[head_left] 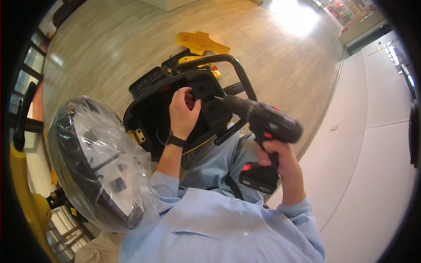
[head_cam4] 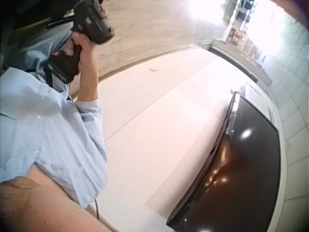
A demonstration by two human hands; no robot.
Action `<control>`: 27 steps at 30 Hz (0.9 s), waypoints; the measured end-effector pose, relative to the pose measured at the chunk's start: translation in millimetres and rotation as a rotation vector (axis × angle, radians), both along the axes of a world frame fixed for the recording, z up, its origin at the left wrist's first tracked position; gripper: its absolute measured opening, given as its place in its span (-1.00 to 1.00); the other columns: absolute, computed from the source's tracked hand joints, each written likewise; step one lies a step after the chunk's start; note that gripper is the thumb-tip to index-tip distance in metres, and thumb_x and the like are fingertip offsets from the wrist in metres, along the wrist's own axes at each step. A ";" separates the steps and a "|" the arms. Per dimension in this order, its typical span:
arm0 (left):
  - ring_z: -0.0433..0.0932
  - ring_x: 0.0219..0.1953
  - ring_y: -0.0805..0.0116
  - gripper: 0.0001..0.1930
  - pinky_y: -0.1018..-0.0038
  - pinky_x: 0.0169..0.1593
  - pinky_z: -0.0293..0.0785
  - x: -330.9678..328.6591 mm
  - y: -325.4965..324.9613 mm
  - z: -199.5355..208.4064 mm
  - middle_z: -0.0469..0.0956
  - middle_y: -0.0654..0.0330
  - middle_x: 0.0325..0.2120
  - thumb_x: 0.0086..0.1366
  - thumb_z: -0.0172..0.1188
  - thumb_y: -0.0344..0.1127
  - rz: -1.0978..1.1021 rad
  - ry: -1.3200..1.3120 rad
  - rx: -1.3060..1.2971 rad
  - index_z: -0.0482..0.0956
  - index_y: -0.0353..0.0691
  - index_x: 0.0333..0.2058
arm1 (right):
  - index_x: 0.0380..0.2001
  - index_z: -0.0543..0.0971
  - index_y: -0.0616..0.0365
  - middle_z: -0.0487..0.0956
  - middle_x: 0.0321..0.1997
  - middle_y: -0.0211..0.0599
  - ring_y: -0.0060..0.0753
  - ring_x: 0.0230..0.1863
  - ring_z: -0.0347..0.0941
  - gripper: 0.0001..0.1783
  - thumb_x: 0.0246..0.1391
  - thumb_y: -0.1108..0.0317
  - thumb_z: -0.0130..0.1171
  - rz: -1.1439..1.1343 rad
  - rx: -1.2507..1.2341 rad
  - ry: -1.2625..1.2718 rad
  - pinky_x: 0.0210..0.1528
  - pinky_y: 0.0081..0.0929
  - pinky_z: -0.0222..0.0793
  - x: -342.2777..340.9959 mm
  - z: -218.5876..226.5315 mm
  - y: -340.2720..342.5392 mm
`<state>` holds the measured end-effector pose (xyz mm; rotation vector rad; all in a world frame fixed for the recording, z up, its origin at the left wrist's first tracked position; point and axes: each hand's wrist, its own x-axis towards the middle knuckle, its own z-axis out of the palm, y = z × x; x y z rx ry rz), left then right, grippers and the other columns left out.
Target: Repairing a yellow mobility scooter by using a power drill to tighten or drive screws into the chassis.
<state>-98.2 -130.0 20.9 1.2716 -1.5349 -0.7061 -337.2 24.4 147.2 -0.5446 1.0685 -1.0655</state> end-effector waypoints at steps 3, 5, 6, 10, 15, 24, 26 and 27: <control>0.60 -0.38 0.41 -0.63 0.51 -0.28 0.58 5.6 3.4 -6.5 0.56 0.15 -0.34 0.13 0.40 -0.49 0.018 -0.022 -0.014 0.54 -0.31 -0.07 | -0.32 0.48 0.25 0.43 -0.58 -0.33 -0.53 -0.60 0.32 -0.86 0.13 0.41 0.19 0.030 0.108 0.152 -0.54 -0.50 0.26 15.8 -8.1 -36.6; 0.60 -0.38 0.41 -0.66 0.50 -0.28 0.58 1.2 2.9 -3.2 0.57 0.15 -0.35 0.15 0.38 -0.49 -0.007 0.011 0.003 0.54 -0.32 -0.09 | -0.34 0.49 0.24 0.43 -0.57 -0.33 -0.53 -0.59 0.33 -0.87 0.13 0.41 0.20 0.024 0.116 0.174 -0.55 -0.51 0.26 20.6 2.1 -50.0; 0.60 -0.38 0.41 -0.66 0.50 -0.28 0.58 -2.2 1.7 -2.5 0.57 0.15 -0.35 0.15 0.38 -0.49 -0.006 0.021 -0.004 0.54 -0.32 -0.09 | -0.35 0.50 0.22 0.44 -0.57 -0.34 -0.54 -0.59 0.33 -0.88 0.12 0.42 0.22 0.021 0.131 0.183 -0.55 -0.52 0.27 22.2 6.6 -55.9; 0.60 -0.42 0.25 -0.67 0.38 -0.30 0.57 -2.5 2.8 -5.1 0.55 0.10 -0.35 0.14 0.36 -0.45 -0.010 0.034 -0.008 0.54 -0.30 -0.11 | -0.38 0.51 0.19 0.46 -0.56 -0.35 -0.53 -0.61 0.36 -0.86 0.09 0.39 0.27 0.056 0.199 0.223 -0.55 -0.52 0.30 25.0 -3.2 -73.8; 0.60 -0.41 0.24 -0.68 0.38 -0.30 0.57 -0.5 1.9 -4.2 0.56 0.10 -0.35 0.15 0.34 -0.45 -0.019 0.053 -0.004 0.52 -0.29 -0.11 | -0.33 0.48 0.18 0.45 -0.55 -0.35 -0.53 -0.63 0.34 -0.84 0.10 0.39 0.27 0.082 0.235 0.323 -0.56 -0.52 0.28 29.3 -5.4 -91.9; 0.59 -0.39 0.34 -0.67 0.47 -0.29 0.56 0.7 1.8 -6.9 0.55 0.12 -0.36 0.14 0.37 -0.48 -0.014 0.018 -0.017 0.53 -0.34 -0.11 | -0.18 0.54 0.16 0.43 -0.57 -0.42 -0.61 -0.64 0.32 -0.79 0.12 0.36 0.24 0.168 0.383 0.173 -0.56 -0.61 0.27 9.2 5.4 -120.2; 0.59 -0.39 0.34 -0.65 0.47 -0.30 0.56 0.7 2.6 -5.7 0.55 0.12 -0.36 0.15 0.37 -0.49 -0.023 0.024 -0.008 0.54 -0.33 -0.08 | -0.04 0.54 0.14 0.39 -0.57 -0.47 -0.64 -0.65 0.27 -0.70 0.17 0.34 0.17 0.231 0.428 -0.052 -0.55 -0.61 0.27 -3.3 6.6 -122.7; 0.59 -0.39 0.34 -0.64 0.47 -0.30 0.56 0.9 2.4 -5.2 0.54 0.12 -0.36 0.15 0.36 -0.49 -0.032 0.029 0.003 0.54 -0.33 -0.05 | 0.08 0.53 0.13 0.35 -0.58 -0.49 -0.66 -0.65 0.23 -0.62 0.19 0.32 0.13 0.259 0.422 -0.072 -0.55 -0.59 0.26 -9.1 4.9 -122.2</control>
